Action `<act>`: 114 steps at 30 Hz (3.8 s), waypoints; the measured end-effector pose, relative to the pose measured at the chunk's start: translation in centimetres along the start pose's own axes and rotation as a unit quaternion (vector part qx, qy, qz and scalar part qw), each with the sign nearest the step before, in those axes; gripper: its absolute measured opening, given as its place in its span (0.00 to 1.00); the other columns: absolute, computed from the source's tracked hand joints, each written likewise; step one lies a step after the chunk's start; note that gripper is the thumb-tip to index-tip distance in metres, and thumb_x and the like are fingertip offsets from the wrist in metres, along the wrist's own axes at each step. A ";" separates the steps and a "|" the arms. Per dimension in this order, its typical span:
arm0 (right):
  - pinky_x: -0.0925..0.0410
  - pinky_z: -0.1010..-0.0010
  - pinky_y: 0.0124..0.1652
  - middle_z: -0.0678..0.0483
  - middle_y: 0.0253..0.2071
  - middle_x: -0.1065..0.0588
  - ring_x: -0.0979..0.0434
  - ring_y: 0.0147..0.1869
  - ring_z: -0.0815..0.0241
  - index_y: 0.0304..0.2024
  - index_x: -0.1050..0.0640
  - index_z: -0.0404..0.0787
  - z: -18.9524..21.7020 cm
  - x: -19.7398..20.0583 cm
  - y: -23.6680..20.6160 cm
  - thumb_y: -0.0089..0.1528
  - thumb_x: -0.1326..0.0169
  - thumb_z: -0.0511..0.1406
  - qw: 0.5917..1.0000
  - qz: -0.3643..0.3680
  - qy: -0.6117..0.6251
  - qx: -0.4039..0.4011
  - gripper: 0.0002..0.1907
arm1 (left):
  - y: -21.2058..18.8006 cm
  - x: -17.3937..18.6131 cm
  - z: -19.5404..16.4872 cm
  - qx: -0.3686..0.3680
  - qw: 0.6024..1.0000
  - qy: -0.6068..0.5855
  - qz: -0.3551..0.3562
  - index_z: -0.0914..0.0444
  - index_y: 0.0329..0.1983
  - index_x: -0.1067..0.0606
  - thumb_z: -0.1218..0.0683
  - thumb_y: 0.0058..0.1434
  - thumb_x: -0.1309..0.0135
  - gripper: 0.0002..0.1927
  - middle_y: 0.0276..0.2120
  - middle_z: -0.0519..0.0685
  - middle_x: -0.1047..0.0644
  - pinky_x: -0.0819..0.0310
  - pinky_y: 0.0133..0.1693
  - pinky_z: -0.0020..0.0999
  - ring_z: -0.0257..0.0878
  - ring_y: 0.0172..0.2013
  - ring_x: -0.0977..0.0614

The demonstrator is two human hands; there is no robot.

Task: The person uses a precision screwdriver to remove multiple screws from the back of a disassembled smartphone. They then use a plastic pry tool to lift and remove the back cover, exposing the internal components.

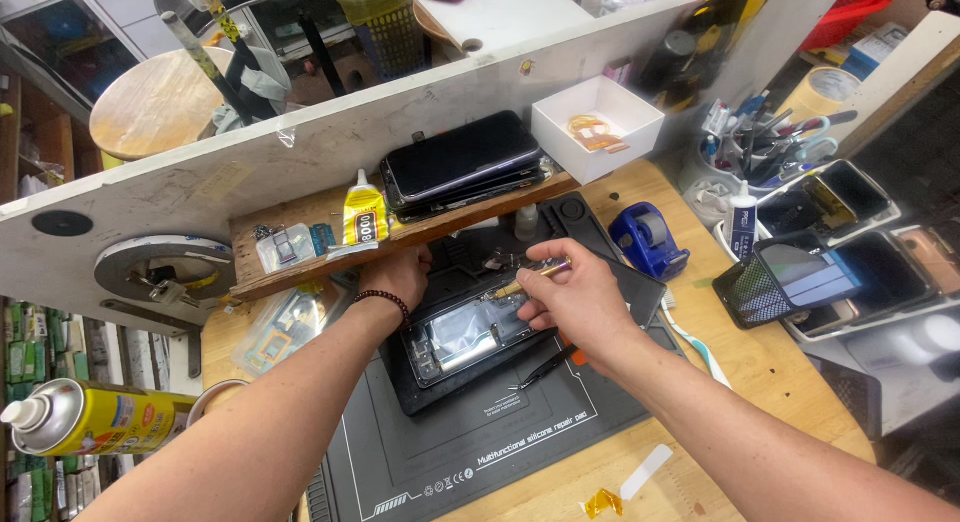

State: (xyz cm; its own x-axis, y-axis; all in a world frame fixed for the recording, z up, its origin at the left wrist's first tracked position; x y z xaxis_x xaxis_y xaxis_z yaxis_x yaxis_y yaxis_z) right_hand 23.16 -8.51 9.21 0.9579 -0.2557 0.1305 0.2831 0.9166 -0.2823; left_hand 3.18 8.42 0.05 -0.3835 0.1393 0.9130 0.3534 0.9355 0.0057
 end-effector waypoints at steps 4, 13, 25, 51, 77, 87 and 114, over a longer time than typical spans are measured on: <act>0.28 0.75 0.30 0.52 0.29 0.22 0.21 0.30 0.66 0.53 0.25 0.38 -1.1 -0.7 0.4 0.61 0.42 0.34 1.000 0.001 0.003 -0.017 0.19 | -1.2 -0.6 -0.7 -0.021 0.999 0.028 0.006 0.62 0.45 0.22 0.60 0.63 0.51 0.10 0.46 0.59 0.20 0.25 0.52 0.48 0.56 0.49 0.19; 0.28 0.74 0.30 0.51 0.29 0.22 0.21 0.30 0.65 0.54 0.25 0.37 -1.0 -0.9 -2.2 0.61 0.41 0.34 1.000 0.006 -0.002 -0.005 0.19 | -8.6 2.8 -2.0 -0.005 0.998 -0.046 -0.052 0.67 0.44 0.25 0.56 0.61 0.48 0.11 0.40 0.65 0.21 0.26 0.48 0.55 0.64 0.43 0.20; 0.27 0.73 0.28 0.51 0.32 0.20 0.19 0.30 0.64 0.54 0.25 0.37 2.0 -10.3 -10.2 0.60 0.41 0.34 0.997 0.049 -0.010 0.060 0.20 | -22.1 5.4 4.3 0.205 0.684 -0.700 -0.010 0.67 0.43 0.28 0.65 0.59 0.43 0.10 0.34 0.53 0.20 0.16 0.39 0.36 0.43 0.34 0.16; 0.27 0.73 0.28 0.48 0.32 0.20 0.18 0.31 0.63 0.54 0.25 0.37 4.7 -13.2 -17.5 0.59 0.41 0.34 0.993 0.030 -0.032 0.113 0.21 | -28.5 6.2 2.4 0.124 0.515 -0.841 0.113 0.63 0.48 0.28 0.57 0.64 0.44 0.11 0.39 0.50 0.23 0.20 0.46 0.33 0.38 0.39 0.19; 0.21 0.71 0.40 0.47 0.40 0.20 0.15 0.41 0.60 0.52 0.27 0.33 4.4 -17.4 -12.0 0.60 0.42 0.31 0.984 0.102 -0.003 0.149 0.17 | -24.9 5.0 7.5 0.175 0.521 -0.835 0.032 0.63 0.45 0.28 0.58 0.64 0.43 0.09 0.35 0.48 0.22 0.20 0.42 0.35 0.38 0.36 0.19; 0.21 0.71 0.41 0.48 0.41 0.19 0.15 0.42 0.60 0.51 0.27 0.33 3.9 -17.3 -12.3 0.61 0.43 0.31 0.983 0.104 -0.016 0.153 0.16 | -24.9 4.2 7.1 0.184 0.517 -0.836 0.025 0.64 0.46 0.28 0.58 0.64 0.43 0.09 0.36 0.50 0.21 0.20 0.42 0.34 0.38 0.36 0.19; 0.26 0.66 0.48 0.48 0.40 0.19 0.16 0.46 0.54 0.48 0.25 0.37 4.4 -22.1 -10.3 0.58 0.44 0.28 0.879 0.182 -0.332 0.290 0.15 | -26.3 9.5 3.5 -0.036 0.979 -0.201 -0.020 0.57 0.74 0.47 0.65 0.57 0.57 0.39 0.49 0.55 0.18 0.28 0.54 0.48 0.56 0.53 0.21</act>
State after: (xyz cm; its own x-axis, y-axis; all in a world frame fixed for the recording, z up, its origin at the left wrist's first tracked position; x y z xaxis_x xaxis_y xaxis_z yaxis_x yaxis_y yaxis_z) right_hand -1.09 -10.95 13.42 0.6873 0.1460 0.7116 -0.2930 0.9521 0.0877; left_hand -12.78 -13.69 7.16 -0.6979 0.2327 0.6773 0.3843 0.9197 0.0800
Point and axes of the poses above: each hand's wrist, its own y-axis towards the middle knuckle, its own x-axis out of the back of the hand, z = x × y, the point moved 9 cm from there along y, towards the middle knuckle
